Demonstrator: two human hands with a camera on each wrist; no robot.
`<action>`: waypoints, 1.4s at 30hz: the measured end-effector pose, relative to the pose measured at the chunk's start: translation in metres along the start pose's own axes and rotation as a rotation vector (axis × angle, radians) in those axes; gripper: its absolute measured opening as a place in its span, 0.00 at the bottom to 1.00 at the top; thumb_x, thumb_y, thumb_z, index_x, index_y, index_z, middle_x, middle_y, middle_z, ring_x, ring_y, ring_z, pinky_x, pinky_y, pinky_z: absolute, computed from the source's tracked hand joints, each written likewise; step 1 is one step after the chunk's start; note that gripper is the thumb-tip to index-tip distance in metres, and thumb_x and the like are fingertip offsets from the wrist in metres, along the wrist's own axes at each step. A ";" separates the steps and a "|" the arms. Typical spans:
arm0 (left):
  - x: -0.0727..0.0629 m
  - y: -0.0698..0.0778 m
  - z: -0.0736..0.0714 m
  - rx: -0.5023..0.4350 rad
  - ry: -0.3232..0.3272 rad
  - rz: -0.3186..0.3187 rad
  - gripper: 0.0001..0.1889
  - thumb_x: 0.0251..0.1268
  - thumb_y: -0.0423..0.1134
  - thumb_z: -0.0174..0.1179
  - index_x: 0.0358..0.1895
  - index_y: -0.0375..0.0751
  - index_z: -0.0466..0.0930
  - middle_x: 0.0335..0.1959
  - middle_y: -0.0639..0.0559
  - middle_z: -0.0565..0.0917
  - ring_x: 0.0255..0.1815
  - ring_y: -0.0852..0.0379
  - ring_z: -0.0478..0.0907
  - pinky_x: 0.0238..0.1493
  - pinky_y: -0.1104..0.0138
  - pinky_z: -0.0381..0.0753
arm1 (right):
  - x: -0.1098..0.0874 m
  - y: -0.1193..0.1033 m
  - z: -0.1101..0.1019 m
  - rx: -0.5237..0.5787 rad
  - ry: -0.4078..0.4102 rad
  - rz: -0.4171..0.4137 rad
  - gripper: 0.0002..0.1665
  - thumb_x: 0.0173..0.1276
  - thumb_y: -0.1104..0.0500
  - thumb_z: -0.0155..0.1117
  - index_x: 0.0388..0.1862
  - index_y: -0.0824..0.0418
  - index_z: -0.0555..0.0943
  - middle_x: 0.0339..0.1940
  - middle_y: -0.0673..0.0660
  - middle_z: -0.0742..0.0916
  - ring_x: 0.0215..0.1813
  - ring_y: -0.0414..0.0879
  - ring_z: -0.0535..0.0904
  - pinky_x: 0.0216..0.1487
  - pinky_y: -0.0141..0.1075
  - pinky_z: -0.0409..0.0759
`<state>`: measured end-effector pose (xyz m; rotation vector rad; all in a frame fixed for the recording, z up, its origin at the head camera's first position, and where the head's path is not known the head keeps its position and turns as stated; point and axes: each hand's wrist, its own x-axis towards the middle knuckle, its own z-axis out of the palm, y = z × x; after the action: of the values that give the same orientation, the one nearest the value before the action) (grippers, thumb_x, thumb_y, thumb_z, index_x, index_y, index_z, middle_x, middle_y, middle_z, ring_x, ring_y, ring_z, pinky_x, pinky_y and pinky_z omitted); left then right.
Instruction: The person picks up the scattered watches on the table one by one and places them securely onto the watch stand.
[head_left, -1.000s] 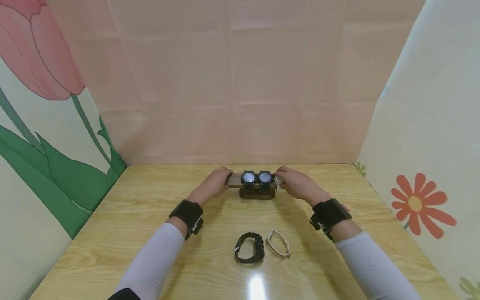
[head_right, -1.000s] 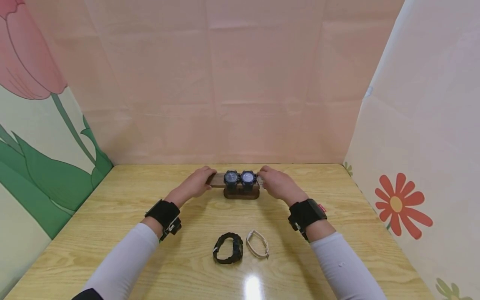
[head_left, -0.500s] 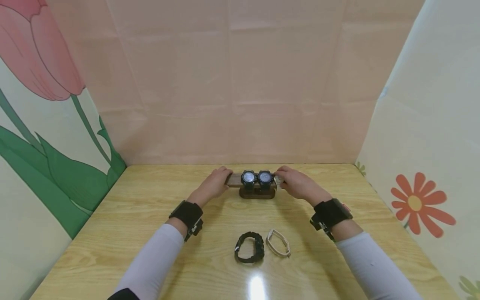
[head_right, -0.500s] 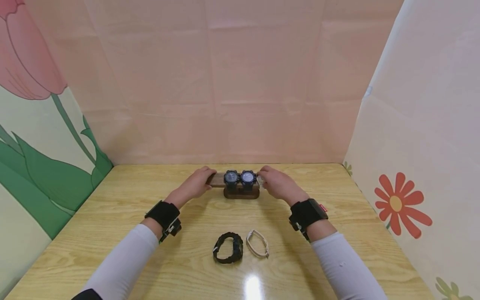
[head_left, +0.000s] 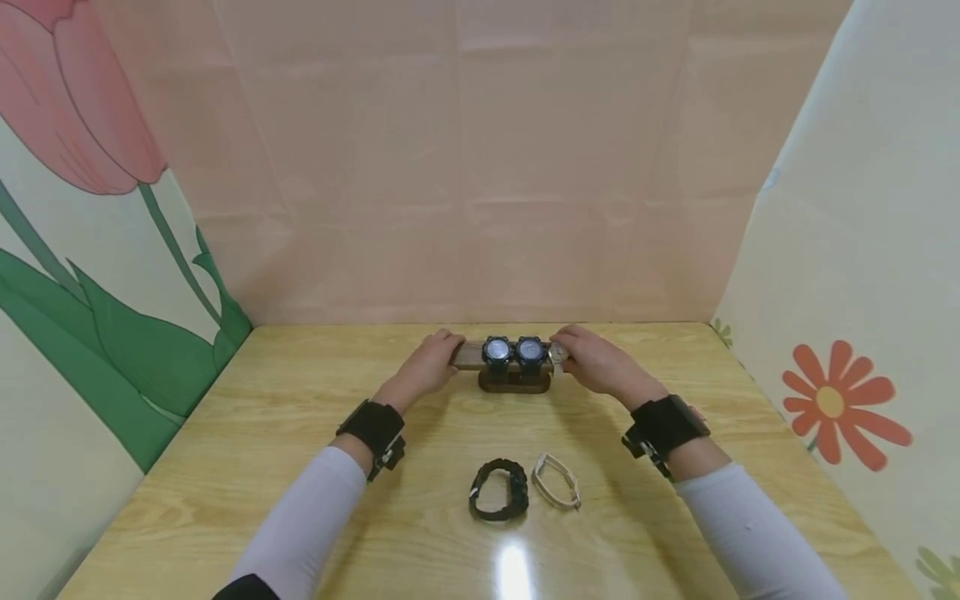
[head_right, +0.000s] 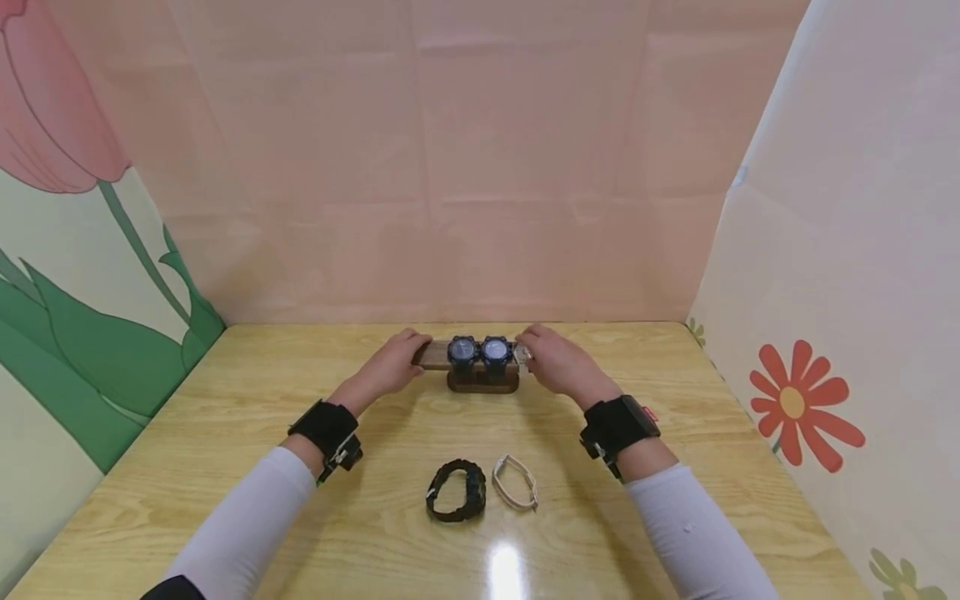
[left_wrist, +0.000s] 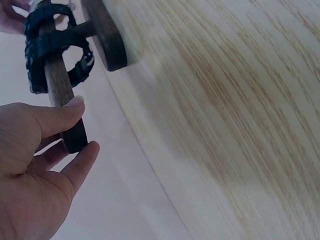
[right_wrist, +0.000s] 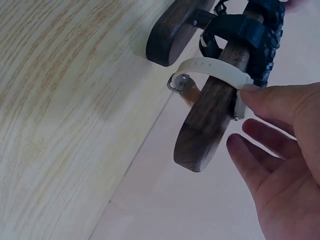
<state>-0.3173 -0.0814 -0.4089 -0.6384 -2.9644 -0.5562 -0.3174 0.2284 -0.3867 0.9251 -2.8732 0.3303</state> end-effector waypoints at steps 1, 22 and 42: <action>0.000 0.000 0.000 0.001 0.002 0.002 0.31 0.69 0.32 0.65 0.73 0.38 0.68 0.64 0.42 0.75 0.63 0.43 0.74 0.64 0.56 0.77 | -0.002 0.000 -0.001 0.003 0.010 0.001 0.26 0.71 0.68 0.64 0.68 0.69 0.74 0.63 0.68 0.78 0.60 0.61 0.78 0.58 0.53 0.81; -0.002 -0.002 0.004 -0.006 0.030 0.022 0.30 0.69 0.32 0.65 0.73 0.36 0.68 0.65 0.42 0.75 0.65 0.42 0.73 0.66 0.56 0.76 | -0.029 -0.031 -0.011 -0.014 0.148 -0.136 0.26 0.67 0.65 0.69 0.64 0.68 0.78 0.56 0.65 0.83 0.47 0.53 0.85 0.46 0.46 0.87; -0.003 -0.003 0.005 -0.028 0.048 0.024 0.30 0.69 0.31 0.65 0.73 0.36 0.68 0.66 0.42 0.75 0.66 0.42 0.73 0.67 0.55 0.75 | -0.054 -0.072 0.003 0.009 0.087 -0.227 0.28 0.70 0.54 0.69 0.66 0.63 0.78 0.56 0.59 0.84 0.55 0.52 0.83 0.53 0.46 0.85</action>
<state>-0.3160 -0.0833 -0.4154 -0.6530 -2.9053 -0.6027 -0.2319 0.2014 -0.3861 1.1924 -2.6567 0.3514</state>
